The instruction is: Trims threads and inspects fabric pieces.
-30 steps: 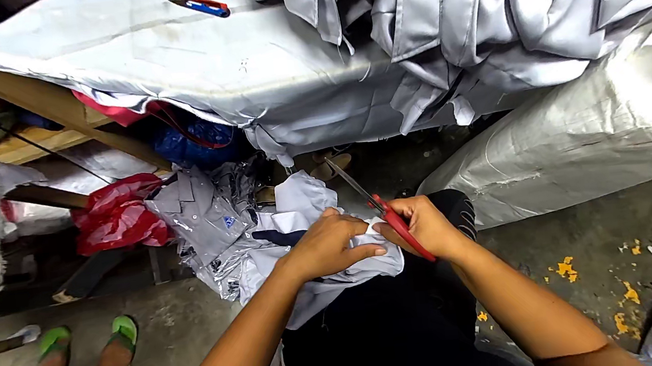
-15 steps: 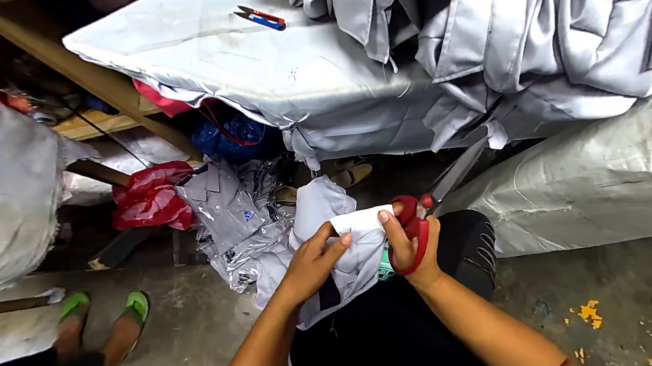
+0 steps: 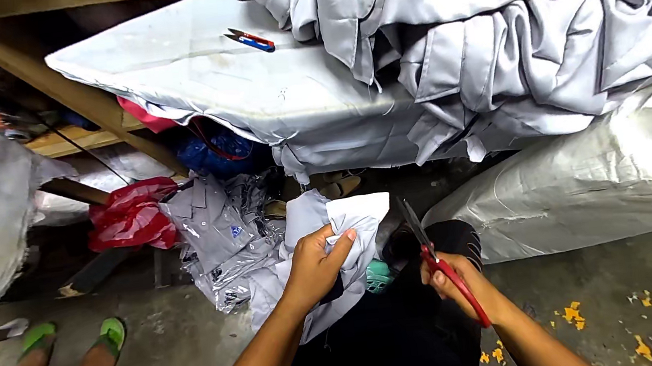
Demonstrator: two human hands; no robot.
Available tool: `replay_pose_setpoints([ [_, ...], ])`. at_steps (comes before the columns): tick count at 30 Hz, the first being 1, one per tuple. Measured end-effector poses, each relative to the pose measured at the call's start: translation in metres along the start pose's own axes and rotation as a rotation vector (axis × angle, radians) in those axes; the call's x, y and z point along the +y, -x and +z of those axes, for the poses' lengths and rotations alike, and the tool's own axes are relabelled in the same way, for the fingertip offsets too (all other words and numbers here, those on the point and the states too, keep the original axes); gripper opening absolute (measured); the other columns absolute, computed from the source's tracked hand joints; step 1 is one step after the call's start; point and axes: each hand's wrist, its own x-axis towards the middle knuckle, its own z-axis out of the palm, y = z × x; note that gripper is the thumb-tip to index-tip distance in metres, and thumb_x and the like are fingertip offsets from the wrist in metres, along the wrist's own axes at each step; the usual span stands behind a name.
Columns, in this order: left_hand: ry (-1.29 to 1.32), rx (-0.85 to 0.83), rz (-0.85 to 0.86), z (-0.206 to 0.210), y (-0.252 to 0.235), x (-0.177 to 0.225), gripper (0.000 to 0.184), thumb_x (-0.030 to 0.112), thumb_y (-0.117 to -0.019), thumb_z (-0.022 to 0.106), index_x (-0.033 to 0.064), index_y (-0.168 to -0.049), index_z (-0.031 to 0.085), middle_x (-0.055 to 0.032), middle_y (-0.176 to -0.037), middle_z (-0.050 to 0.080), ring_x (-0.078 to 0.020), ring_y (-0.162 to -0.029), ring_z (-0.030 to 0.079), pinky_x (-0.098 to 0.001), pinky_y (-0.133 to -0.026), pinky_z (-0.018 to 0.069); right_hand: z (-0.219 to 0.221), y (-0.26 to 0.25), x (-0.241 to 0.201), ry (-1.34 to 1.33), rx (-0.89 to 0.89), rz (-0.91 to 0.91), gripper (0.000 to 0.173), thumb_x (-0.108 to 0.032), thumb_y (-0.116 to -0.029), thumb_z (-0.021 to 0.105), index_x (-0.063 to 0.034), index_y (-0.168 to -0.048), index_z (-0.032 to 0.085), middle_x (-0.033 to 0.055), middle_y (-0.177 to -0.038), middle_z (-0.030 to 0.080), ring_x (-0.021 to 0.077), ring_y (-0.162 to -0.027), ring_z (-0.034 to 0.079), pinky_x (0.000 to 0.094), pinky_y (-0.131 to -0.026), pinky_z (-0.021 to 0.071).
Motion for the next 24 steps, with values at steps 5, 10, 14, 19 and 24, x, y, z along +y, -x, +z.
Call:
replay_pose_setpoints([
  [5, -0.015, -0.007, 0.002, 0.007, 0.000, -0.002, 0.021, 0.025, -0.1004, 0.057, 0.0129, -0.089, 0.071, 0.0123, -0.074, 0.065, 0.0067, -0.069, 0.060, -0.0180, -0.067, 0.0505, 0.005, 0.003, 0.007, 0.022, -0.097, 0.027, 0.072, -0.079, -0.0908, 0.048, -0.0095, -0.087, 0.065, -0.0102, -0.066, 0.053, -0.0052, -0.057, 0.050, 0.0155, -0.055, 0.0438],
  [10, -0.003, -0.017, 0.009, 0.008, 0.000, -0.001, 0.021, 0.025, -0.1004, 0.058, 0.0132, -0.089, 0.071, 0.0120, -0.076, 0.066, 0.0066, -0.071, 0.061, -0.0187, -0.069, 0.0514, 0.009, -0.008, 0.002, 0.003, -0.130, 0.004, 0.070, -0.079, -0.0903, 0.049, -0.0106, -0.086, 0.065, -0.0110, -0.065, 0.051, -0.0055, -0.057, 0.049, 0.0151, -0.054, 0.0424],
  [14, -0.010, -0.024, 0.007, 0.008, 0.000, -0.001, 0.022, 0.026, -0.1000, 0.058, 0.0130, -0.089, 0.071, 0.0117, -0.077, 0.067, 0.0063, -0.072, 0.061, -0.0193, -0.070, 0.0515, 0.011, -0.013, 0.003, -0.010, -0.127, -0.029, 0.069, -0.077, -0.0913, 0.050, -0.0101, -0.085, 0.064, -0.0110, -0.065, 0.052, -0.0057, -0.056, 0.048, 0.0146, -0.053, 0.0425],
  [19, 0.000, -0.043, 0.006, 0.009, 0.001, -0.001, 0.021, 0.026, -0.1001, 0.058, 0.0138, -0.088, 0.071, 0.0124, -0.075, 0.065, 0.0064, -0.071, 0.060, -0.0192, -0.069, 0.0510, 0.011, -0.014, 0.003, -0.004, -0.121, -0.033, 0.070, -0.077, -0.0911, 0.050, -0.0096, -0.085, 0.064, -0.0109, -0.065, 0.052, -0.0064, -0.056, 0.048, 0.0139, -0.052, 0.0424],
  [24, 0.095, -0.010, -0.020, 0.016, 0.001, 0.000, 0.025, 0.029, -0.1020, 0.057, 0.0148, -0.087, 0.071, 0.0121, -0.073, 0.065, 0.0041, -0.068, 0.061, -0.0202, -0.067, 0.0513, 0.015, -0.014, 0.004, -0.018, -0.099, -0.049, 0.071, -0.079, -0.0907, 0.049, -0.0099, -0.083, 0.064, -0.0100, -0.064, 0.052, -0.0055, -0.055, 0.049, 0.0150, -0.052, 0.0429],
])
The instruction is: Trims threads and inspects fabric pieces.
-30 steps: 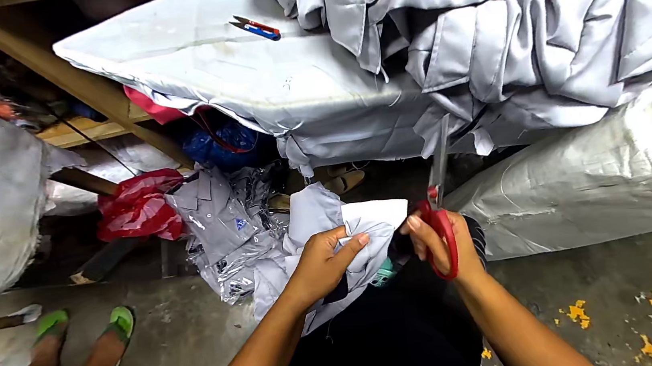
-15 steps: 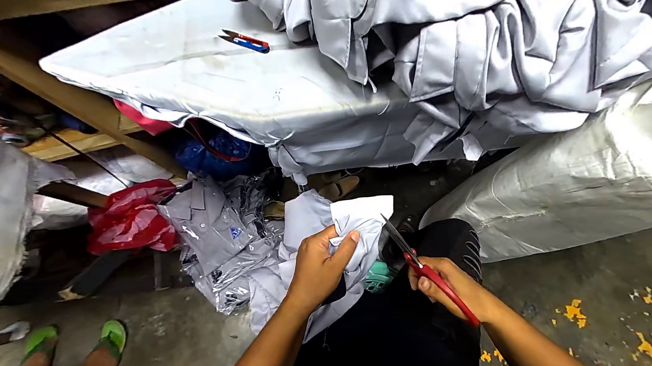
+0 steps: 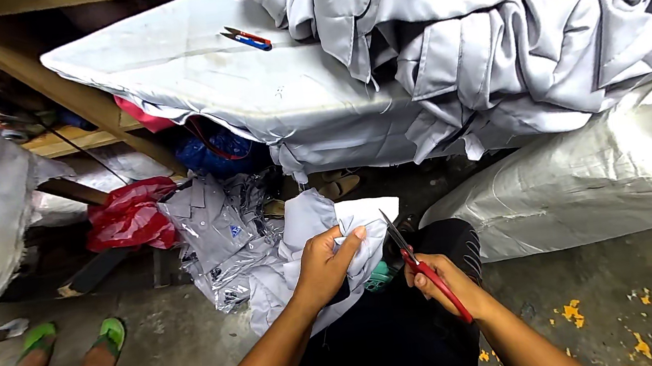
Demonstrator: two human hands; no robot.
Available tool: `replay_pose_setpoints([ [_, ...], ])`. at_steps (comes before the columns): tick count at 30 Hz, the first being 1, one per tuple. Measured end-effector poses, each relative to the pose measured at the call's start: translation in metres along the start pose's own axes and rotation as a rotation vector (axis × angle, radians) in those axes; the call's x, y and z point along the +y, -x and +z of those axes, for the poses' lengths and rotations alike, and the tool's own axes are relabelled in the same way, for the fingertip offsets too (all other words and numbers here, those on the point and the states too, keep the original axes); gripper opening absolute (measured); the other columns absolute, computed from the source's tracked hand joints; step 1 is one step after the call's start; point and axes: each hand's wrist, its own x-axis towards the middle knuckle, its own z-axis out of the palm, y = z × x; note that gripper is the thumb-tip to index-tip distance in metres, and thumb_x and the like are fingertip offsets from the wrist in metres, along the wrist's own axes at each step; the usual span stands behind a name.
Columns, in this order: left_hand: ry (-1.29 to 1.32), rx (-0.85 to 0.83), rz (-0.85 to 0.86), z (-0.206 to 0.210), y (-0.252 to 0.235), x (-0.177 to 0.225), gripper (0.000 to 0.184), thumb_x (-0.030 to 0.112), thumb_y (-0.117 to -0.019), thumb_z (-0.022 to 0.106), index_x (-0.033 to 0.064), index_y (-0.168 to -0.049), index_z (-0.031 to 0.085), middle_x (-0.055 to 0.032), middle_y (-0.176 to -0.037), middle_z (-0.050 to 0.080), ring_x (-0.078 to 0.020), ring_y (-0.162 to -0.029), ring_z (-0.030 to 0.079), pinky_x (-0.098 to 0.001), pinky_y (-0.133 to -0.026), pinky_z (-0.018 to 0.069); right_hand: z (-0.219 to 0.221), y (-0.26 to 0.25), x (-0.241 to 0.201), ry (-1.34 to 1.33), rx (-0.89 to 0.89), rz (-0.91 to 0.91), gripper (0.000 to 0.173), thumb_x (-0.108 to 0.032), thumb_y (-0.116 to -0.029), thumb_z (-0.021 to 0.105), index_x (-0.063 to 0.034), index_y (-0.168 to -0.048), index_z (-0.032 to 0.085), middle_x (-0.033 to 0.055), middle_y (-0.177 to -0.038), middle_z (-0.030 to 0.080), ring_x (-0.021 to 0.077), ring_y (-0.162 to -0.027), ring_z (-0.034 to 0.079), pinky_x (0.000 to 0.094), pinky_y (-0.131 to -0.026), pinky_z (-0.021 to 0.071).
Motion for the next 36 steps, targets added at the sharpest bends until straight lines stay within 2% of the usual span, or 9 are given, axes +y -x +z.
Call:
replay_pose_setpoints([
  [3, 0.024, 0.042, -0.017, 0.0055, 0.0005, 0.0007, 0.022, 0.029, -0.1000, 0.063, 0.0136, -0.088, 0.073, 0.0098, -0.076, 0.069, 0.0026, -0.070, 0.064, -0.0214, -0.069, 0.0538, 0.0016, -0.0001, 0.0009, -0.009, -0.012, -0.009, 0.073, -0.080, -0.0905, 0.047, -0.0096, -0.084, 0.063, -0.0094, -0.065, 0.052, -0.0045, -0.056, 0.050, 0.0158, -0.053, 0.0434],
  [8, 0.010, 0.098, -0.019, 0.0063, 0.0011, 0.0025, 0.020, 0.024, -0.0989, 0.063, 0.0130, -0.086, 0.073, 0.0095, -0.074, 0.069, 0.0028, -0.070, 0.064, -0.0212, -0.068, 0.0539, 0.0017, 0.0012, 0.0037, -0.027, -0.002, -0.025, 0.074, -0.081, -0.0904, 0.046, -0.0086, -0.086, 0.064, -0.0088, -0.066, 0.053, -0.0036, -0.057, 0.051, 0.0167, -0.054, 0.0451],
  [18, -0.012, 0.087, -0.018, 0.0075, 0.0032, 0.0010, 0.020, 0.027, -0.0983, 0.064, 0.0146, -0.085, 0.073, 0.0104, -0.074, 0.068, 0.0029, -0.069, 0.063, -0.0222, -0.068, 0.0535, 0.0018, -0.0002, 0.0046, -0.002, -0.016, -0.042, 0.074, -0.079, -0.0916, 0.045, -0.0085, -0.085, 0.064, -0.0088, -0.065, 0.052, -0.0038, -0.057, 0.050, 0.0167, -0.054, 0.0436],
  [33, 0.016, 0.005, -0.020, 0.0063, 0.0044, 0.0013, 0.021, 0.024, -0.1008, 0.059, 0.0141, -0.086, 0.070, 0.0109, -0.072, 0.065, 0.0032, -0.067, 0.061, -0.0203, -0.066, 0.0511, -0.0033, 0.0040, 0.0057, 0.001, 0.027, -0.007, 0.068, -0.077, -0.0895, 0.054, -0.0112, -0.079, 0.064, -0.0113, -0.062, 0.053, -0.0061, -0.052, 0.049, 0.0143, -0.049, 0.0428],
  [36, 0.017, 0.019, -0.022, 0.0072, 0.0041, 0.0008, 0.026, 0.029, -0.1020, 0.058, 0.0146, -0.085, 0.071, 0.0116, -0.072, 0.065, 0.0034, -0.067, 0.060, -0.0208, -0.066, 0.0511, -0.0062, 0.0060, 0.0054, 0.000, 0.017, 0.014, 0.066, -0.077, -0.0887, 0.056, -0.0123, -0.078, 0.063, -0.0117, -0.061, 0.053, -0.0061, -0.052, 0.048, 0.0147, -0.049, 0.0421],
])
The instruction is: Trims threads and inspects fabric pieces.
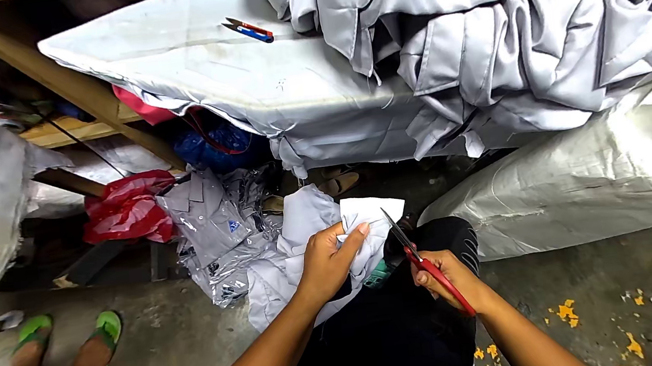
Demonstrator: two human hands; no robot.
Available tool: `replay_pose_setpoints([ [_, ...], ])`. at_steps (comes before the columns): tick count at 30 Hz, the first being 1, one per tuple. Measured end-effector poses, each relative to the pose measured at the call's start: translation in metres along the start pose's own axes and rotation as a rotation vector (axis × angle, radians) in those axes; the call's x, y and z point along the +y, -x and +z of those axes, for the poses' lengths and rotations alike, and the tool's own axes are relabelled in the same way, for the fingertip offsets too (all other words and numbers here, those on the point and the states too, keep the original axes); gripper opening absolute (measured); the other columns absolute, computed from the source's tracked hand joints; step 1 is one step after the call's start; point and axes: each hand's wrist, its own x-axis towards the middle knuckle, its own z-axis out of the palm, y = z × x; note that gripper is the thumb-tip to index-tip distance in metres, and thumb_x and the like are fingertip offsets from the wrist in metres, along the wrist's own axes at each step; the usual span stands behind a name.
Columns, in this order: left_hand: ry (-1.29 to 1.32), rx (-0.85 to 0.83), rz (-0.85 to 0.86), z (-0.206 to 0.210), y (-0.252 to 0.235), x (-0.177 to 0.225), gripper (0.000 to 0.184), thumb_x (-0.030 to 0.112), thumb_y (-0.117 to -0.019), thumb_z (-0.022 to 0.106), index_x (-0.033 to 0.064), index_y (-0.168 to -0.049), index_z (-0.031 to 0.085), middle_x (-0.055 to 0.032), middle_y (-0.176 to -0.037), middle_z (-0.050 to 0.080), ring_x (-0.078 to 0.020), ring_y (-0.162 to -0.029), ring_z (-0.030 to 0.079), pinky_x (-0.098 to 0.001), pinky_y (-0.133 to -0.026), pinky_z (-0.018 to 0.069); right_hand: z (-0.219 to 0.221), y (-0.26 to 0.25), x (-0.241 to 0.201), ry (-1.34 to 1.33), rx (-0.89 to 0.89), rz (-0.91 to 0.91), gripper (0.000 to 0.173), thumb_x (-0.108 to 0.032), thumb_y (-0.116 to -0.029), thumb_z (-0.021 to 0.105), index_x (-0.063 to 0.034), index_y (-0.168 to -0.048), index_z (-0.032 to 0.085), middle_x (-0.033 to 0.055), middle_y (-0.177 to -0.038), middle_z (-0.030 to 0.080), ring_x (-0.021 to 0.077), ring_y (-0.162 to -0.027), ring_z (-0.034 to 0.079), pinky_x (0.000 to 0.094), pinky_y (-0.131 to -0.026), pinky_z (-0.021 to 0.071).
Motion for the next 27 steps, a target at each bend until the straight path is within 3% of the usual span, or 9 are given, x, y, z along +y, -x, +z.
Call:
replay_pose_setpoints([
  [3, -0.044, 0.020, -0.040, 0.000, -0.002, 0.002, 0.031, 0.035, -0.1017, 0.058, 0.0165, -0.080, 0.070, 0.0115, -0.068, 0.062, 0.0022, -0.064, 0.058, -0.0233, -0.063, 0.0494, -0.006, 0.002, -0.001, 0.030, -0.026, 0.024, 0.065, -0.077, -0.0877, 0.057, -0.0128, -0.078, 0.063, -0.0123, -0.061, 0.052, -0.0062, -0.051, 0.048, 0.0153, -0.049, 0.0413],
  [10, -0.105, -0.078, -0.033, -0.005, -0.005, 0.005, 0.027, 0.030, -0.1010, 0.059, 0.0152, -0.080, 0.069, 0.0118, -0.068, 0.061, 0.0036, -0.064, 0.058, -0.0213, -0.063, 0.0488, -0.021, 0.008, -0.004, 0.067, -0.059, 0.101, 0.060, -0.074, -0.0861, 0.062, -0.0158, -0.073, 0.061, -0.0144, -0.057, 0.049, -0.0073, -0.047, 0.045, 0.0143, -0.045, 0.0384],
  [17, -0.119, -0.200, 0.023, -0.011, -0.007, 0.004, 0.027, 0.030, -0.1010, 0.059, 0.0149, -0.081, 0.069, 0.0124, -0.071, 0.062, 0.0056, -0.067, 0.057, -0.0200, -0.066, 0.0486, -0.036, 0.013, -0.002, 0.140, -0.156, -0.028, 0.070, -0.080, -0.0885, 0.052, -0.0119, -0.072, 0.060, -0.0095, -0.058, 0.049, -0.0046, -0.050, 0.044, 0.0165, -0.047, 0.0364],
  [27, -0.170, -0.251, 0.037, -0.013, -0.009, 0.002, 0.029, 0.033, -0.1006, 0.059, 0.0144, -0.080, 0.069, 0.0121, -0.072, 0.062, 0.0054, -0.069, 0.057, -0.0216, -0.067, 0.0482, -0.031, 0.015, 0.001, 0.126, -0.125, 0.012, 0.065, -0.074, -0.0900, 0.057, -0.0134, -0.067, 0.056, -0.0114, -0.054, 0.045, -0.0062, -0.047, 0.042, 0.0150, -0.045, 0.0342],
])
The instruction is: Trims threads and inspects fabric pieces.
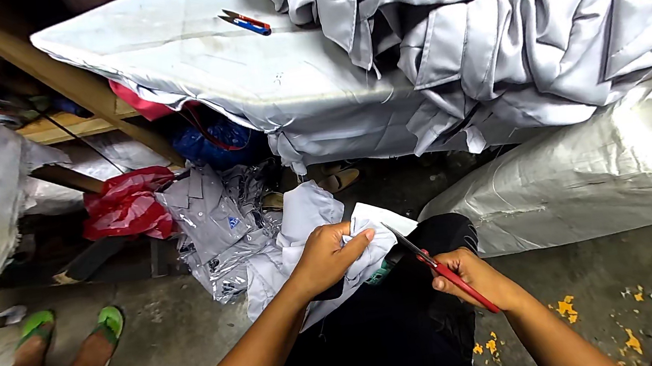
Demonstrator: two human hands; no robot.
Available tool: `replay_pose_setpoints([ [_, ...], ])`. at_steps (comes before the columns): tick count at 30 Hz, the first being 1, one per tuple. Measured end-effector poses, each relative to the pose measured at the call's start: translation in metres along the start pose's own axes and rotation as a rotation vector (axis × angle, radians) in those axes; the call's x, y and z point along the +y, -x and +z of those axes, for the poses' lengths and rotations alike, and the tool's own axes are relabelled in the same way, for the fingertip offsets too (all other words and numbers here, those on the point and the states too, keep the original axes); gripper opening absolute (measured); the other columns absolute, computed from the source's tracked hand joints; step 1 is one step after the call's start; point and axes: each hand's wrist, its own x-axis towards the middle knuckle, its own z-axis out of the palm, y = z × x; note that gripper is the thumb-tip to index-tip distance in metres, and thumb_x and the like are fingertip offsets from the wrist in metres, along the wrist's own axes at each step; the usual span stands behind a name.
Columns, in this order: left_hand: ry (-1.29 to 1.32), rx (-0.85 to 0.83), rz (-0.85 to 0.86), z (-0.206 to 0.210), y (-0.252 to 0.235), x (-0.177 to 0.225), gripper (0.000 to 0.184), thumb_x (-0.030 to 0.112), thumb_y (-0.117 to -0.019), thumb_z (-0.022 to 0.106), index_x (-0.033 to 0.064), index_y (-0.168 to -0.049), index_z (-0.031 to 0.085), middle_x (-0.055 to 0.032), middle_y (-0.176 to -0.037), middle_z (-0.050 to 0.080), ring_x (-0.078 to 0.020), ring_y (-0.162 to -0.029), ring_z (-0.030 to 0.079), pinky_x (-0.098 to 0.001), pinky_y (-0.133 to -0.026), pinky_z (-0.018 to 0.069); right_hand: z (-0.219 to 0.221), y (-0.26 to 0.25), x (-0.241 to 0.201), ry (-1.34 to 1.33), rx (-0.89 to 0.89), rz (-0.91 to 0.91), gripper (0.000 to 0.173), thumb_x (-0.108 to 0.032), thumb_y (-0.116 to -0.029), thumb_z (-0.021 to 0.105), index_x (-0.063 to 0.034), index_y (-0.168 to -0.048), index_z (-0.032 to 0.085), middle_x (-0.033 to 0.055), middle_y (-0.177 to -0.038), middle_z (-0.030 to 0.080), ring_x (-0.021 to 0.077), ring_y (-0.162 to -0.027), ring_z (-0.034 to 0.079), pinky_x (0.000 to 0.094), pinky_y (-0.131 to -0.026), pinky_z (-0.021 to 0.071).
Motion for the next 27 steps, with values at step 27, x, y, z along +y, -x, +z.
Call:
replay_pose_setpoints([
  [27, -0.177, -0.278, 0.102, -0.0056, -0.0097, -0.0015, 0.039, 0.040, -0.1014, 0.056, 0.0103, -0.079, 0.068, 0.0066, -0.066, 0.058, -0.0014, -0.065, 0.053, -0.0302, -0.066, 0.0431, 0.0007, -0.0028, 0.0074, -0.111, -0.108, -0.040, 0.065, -0.074, -0.0923, 0.054, -0.0133, -0.069, 0.058, -0.0105, -0.056, 0.049, -0.0055, -0.048, 0.045, 0.0149, -0.044, 0.0374],
])
